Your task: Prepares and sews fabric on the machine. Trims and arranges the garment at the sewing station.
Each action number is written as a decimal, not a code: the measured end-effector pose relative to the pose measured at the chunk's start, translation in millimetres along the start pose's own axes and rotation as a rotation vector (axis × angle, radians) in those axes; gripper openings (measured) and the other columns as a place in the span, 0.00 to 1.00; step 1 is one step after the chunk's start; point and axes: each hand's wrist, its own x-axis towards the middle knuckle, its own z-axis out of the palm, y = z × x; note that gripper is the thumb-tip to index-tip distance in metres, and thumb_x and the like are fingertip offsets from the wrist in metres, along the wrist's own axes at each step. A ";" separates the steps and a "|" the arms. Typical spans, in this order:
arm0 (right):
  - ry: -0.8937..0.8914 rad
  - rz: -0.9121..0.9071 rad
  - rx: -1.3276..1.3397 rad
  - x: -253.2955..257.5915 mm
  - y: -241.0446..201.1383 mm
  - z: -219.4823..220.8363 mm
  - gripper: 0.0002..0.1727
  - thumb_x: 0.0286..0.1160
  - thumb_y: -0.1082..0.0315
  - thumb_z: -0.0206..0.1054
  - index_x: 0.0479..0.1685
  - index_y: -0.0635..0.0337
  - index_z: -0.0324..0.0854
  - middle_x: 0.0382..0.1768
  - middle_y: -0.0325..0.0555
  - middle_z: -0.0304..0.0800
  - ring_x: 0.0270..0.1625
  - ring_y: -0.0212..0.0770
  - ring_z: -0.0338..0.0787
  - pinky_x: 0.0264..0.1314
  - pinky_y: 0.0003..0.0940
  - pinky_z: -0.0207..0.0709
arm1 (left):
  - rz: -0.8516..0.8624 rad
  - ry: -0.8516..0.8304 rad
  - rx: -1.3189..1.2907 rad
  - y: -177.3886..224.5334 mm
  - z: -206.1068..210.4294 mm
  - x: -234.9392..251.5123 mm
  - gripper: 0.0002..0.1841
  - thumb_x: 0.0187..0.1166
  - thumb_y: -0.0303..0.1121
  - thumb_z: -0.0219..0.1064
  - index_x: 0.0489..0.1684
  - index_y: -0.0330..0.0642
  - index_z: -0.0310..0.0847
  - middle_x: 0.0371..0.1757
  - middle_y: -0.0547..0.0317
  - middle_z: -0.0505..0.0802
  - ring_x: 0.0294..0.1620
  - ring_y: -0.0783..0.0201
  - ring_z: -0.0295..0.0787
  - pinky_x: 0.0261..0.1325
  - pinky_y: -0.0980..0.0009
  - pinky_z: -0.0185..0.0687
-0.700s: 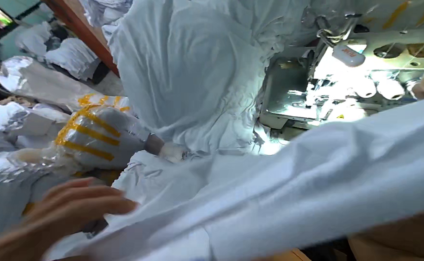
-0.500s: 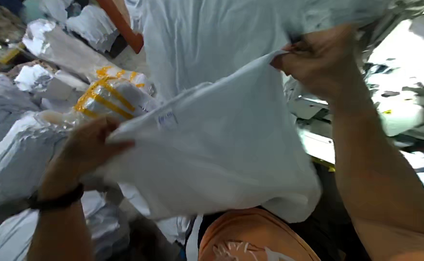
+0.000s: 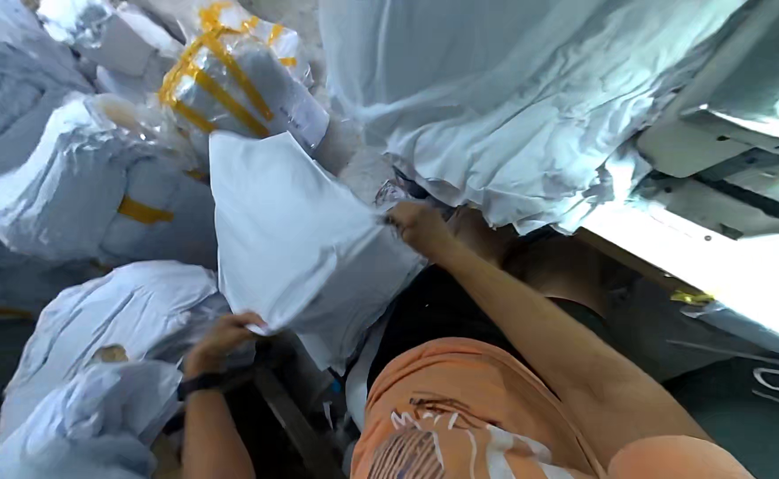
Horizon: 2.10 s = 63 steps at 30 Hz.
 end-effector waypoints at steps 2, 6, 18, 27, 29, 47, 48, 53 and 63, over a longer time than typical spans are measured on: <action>-0.297 0.222 0.010 -33.0 9.7 14.4 0.11 0.81 0.73 0.64 0.52 0.69 0.88 0.55 0.67 0.90 0.61 0.67 0.89 0.63 0.66 0.79 | -0.256 -0.286 0.198 6.8 35.4 32.6 0.12 0.78 0.23 0.69 0.55 0.26 0.87 0.52 0.41 0.93 0.54 0.54 0.89 0.67 0.54 0.80; -0.530 0.358 0.076 -68.7 9.7 -45.7 0.22 0.88 0.57 0.61 0.63 0.70 0.83 0.61 0.70 0.87 0.70 0.70 0.83 0.72 0.69 0.69 | -0.006 -0.221 0.297 101.4 72.5 93.8 0.16 0.84 0.28 0.65 0.64 0.25 0.83 0.62 0.31 0.90 0.61 0.39 0.90 0.70 0.45 0.79; 0.914 0.430 -0.397 -167.1 102.2 -115.6 0.07 0.64 0.72 0.70 0.30 0.70 0.89 0.26 0.57 0.92 0.26 0.55 0.92 0.26 0.52 0.81 | 1.125 0.012 0.141 389.5 223.4 172.5 0.09 0.80 0.27 0.67 0.45 0.27 0.87 0.38 0.44 0.92 0.34 0.57 0.91 0.41 0.61 0.89; 0.854 0.417 -0.211 -102.2 58.5 -102.0 0.08 0.62 0.71 0.76 0.35 0.69 0.90 0.31 0.57 0.94 0.29 0.55 0.94 0.27 0.53 0.84 | 1.025 -0.157 0.410 462.5 226.4 181.5 0.11 0.79 0.32 0.72 0.38 0.30 0.85 0.30 0.41 0.88 0.28 0.47 0.84 0.34 0.50 0.79; 0.874 0.273 -0.214 -96.3 58.5 -99.7 0.05 0.63 0.74 0.73 0.34 0.68 0.90 0.32 0.56 0.92 0.25 0.52 0.92 0.21 0.47 0.80 | 0.959 -0.220 0.581 472.7 229.5 189.2 0.19 0.73 0.34 0.78 0.50 0.25 0.82 0.39 0.34 0.89 0.40 0.39 0.88 0.46 0.42 0.84; 1.121 0.399 0.754 -110.3 22.2 -165.1 0.08 0.77 0.72 0.67 0.30 0.66 0.83 0.24 0.30 0.82 0.28 0.14 0.79 0.36 0.12 0.75 | 1.186 -0.188 0.389 557.6 203.6 168.1 0.09 0.86 0.22 0.55 0.53 0.30 0.80 0.28 0.48 0.87 0.23 0.61 0.83 0.31 0.62 0.83; 1.161 0.388 0.766 -117.5 23.4 -168.0 0.08 0.76 0.74 0.67 0.28 0.63 0.82 0.22 0.27 0.81 0.26 0.13 0.78 0.33 0.12 0.74 | 1.261 -0.247 0.409 557.1 211.5 174.3 0.12 0.85 0.19 0.53 0.50 0.29 0.85 0.33 0.47 0.90 0.29 0.60 0.87 0.38 0.61 0.86; 1.245 0.379 0.758 -166.5 36.9 -173.5 0.09 0.69 0.75 0.66 0.24 0.52 0.82 0.19 0.22 0.81 0.22 0.15 0.77 0.26 0.14 0.72 | 1.663 -0.238 0.665 556.1 240.8 207.3 0.08 0.78 0.18 0.64 0.41 0.31 0.91 0.45 0.41 0.92 0.48 0.43 0.91 0.55 0.47 0.84; 1.279 0.463 0.456 -187.8 59.5 -158.0 0.11 0.73 0.74 0.68 0.21 0.61 0.84 0.20 0.25 0.79 0.25 0.11 0.75 0.30 0.08 0.69 | 1.314 -0.426 0.297 556.3 261.6 193.7 0.04 0.73 0.15 0.67 0.35 0.32 0.84 0.30 0.47 0.88 0.25 0.60 0.81 0.29 0.65 0.76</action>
